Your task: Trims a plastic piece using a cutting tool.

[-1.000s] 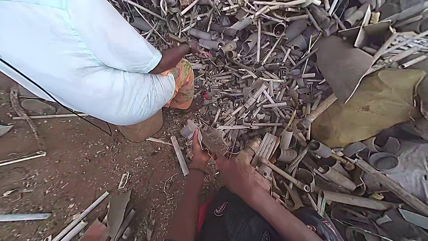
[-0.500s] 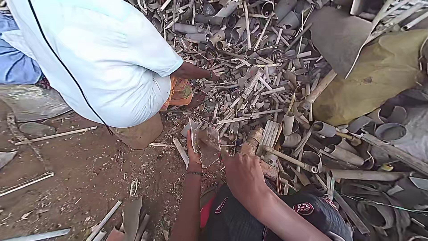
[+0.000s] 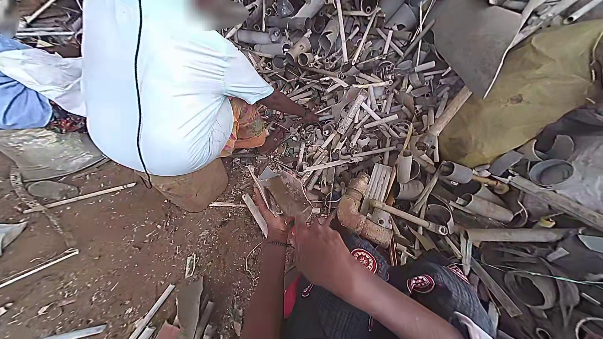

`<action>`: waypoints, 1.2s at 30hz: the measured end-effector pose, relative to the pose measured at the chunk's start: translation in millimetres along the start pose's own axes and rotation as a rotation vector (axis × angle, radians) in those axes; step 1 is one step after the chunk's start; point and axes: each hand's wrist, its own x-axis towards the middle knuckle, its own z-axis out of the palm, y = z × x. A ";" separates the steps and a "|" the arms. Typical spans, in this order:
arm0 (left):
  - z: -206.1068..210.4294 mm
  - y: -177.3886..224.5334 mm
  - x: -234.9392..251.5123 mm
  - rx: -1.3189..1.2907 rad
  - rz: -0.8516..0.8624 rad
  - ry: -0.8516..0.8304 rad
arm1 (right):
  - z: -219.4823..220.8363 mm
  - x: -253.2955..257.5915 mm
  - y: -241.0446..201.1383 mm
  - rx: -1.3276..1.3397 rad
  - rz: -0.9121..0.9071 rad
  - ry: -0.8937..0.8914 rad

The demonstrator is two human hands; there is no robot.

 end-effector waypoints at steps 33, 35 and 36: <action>6.4 55.0 -1.4 -0.209 0.057 -0.039 | 20.6 -0.4 -14.0 -0.107 -0.101 0.063; 10.1 61.2 -6.7 -0.161 0.060 0.017 | 10.7 -7.5 -12.1 -0.113 -0.096 -0.030; 11.2 62.7 -5.2 -0.134 0.064 0.049 | 5.7 -16.1 -13.2 -0.102 -0.105 -0.071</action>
